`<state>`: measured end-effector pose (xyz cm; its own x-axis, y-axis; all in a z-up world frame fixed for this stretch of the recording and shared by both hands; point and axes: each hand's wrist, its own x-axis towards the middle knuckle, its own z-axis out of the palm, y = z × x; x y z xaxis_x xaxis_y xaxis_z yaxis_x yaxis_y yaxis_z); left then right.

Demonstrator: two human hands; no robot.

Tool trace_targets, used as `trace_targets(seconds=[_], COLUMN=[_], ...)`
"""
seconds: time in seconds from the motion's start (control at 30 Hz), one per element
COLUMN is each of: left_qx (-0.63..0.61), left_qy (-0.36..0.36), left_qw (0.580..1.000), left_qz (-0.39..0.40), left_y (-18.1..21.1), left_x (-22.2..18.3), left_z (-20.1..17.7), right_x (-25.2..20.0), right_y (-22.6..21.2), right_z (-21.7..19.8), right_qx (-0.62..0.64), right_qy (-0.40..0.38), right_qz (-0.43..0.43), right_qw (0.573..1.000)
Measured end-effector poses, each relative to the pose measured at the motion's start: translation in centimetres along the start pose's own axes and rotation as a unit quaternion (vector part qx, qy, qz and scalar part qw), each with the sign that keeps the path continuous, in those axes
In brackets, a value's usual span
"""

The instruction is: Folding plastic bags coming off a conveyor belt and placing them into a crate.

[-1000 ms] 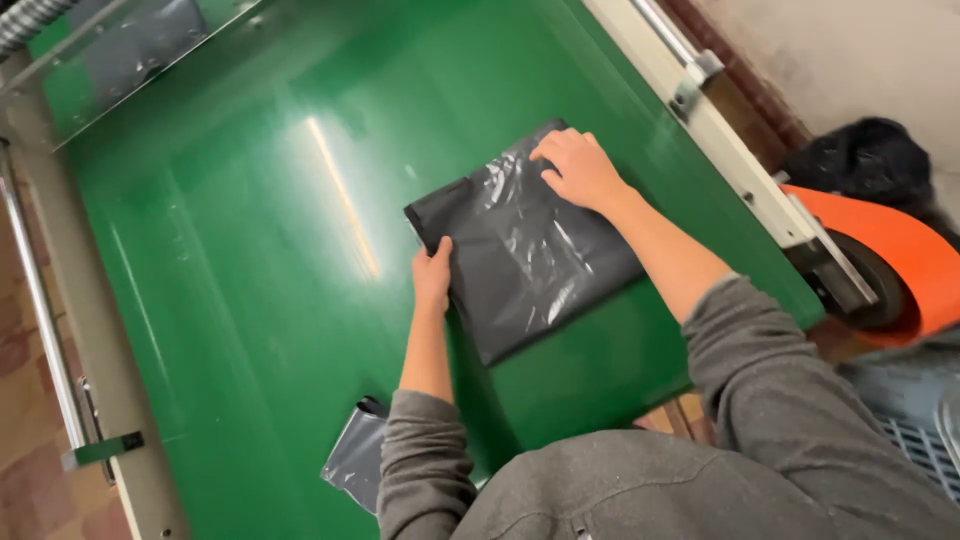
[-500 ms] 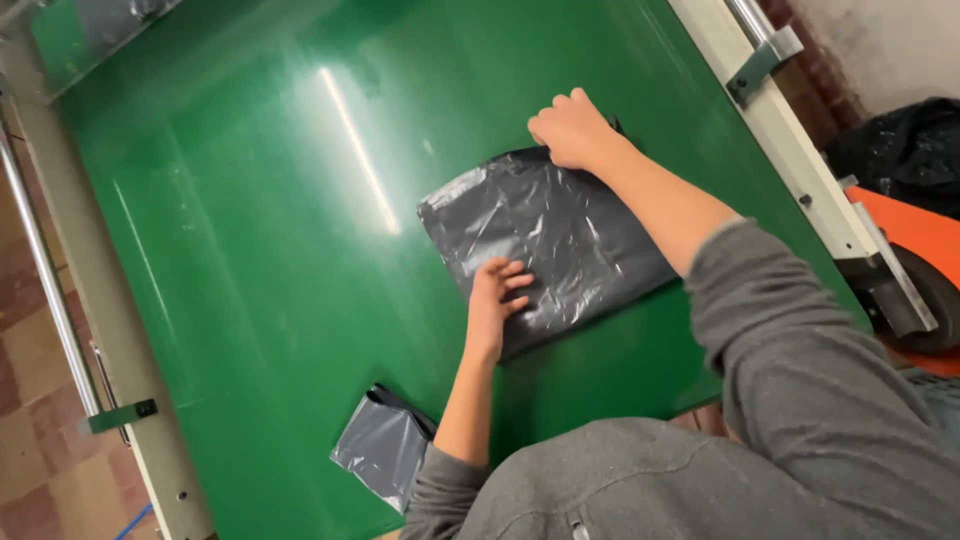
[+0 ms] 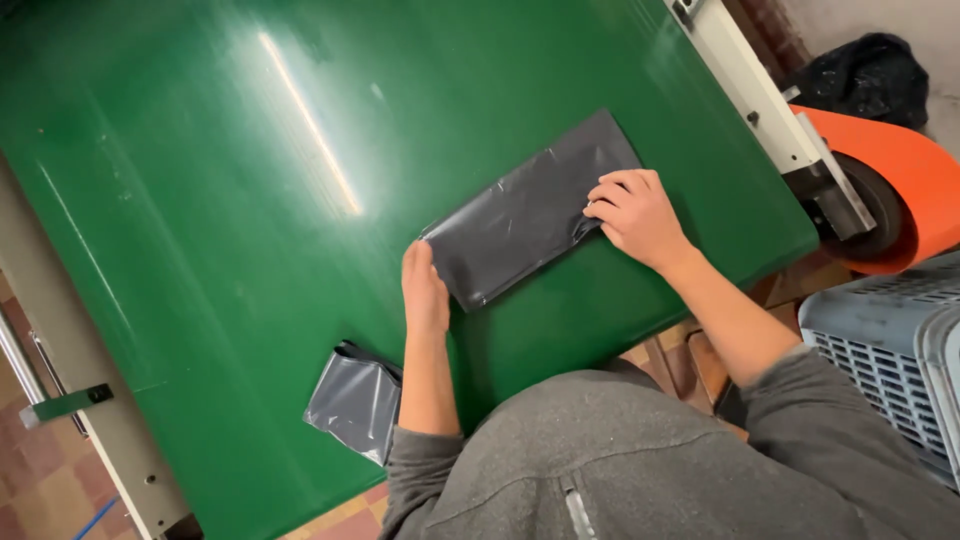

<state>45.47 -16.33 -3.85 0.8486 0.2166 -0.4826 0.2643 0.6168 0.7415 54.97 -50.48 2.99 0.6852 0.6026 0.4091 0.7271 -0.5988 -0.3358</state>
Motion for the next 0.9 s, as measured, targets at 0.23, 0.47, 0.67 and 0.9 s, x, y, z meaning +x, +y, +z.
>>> trace_targets(seconds=[0.23, 0.47, 0.67, 0.9], left_qx=[0.751, 0.795, 0.470, 0.569], left_qy=[-0.011, -0.322, -0.412, -0.191], left_qw=[0.516, 0.448, 0.779, 0.799], left_qz=[0.413, 0.252, 0.049, -0.036], left_y=[1.5, 2.5, 1.1, -1.4], left_x=[-7.6, -6.6, 1.4, 6.9], left_z=[5.8, 8.7, 9.8, 10.3], right_x=[-0.3, -2.3, -10.3, -10.2], right_y=[-4.6, -9.3, -7.7, -1.8], right_z=[1.0, 4.8, 7.9, 9.1], right_qx=[-0.027, 0.135, 0.371, 0.696], right_qy=[0.003, -0.064, -0.115, 0.108], right_qz=[-0.021, -0.095, 0.197, 0.533], right_qw=[0.999, 0.984, 0.900, 0.468])
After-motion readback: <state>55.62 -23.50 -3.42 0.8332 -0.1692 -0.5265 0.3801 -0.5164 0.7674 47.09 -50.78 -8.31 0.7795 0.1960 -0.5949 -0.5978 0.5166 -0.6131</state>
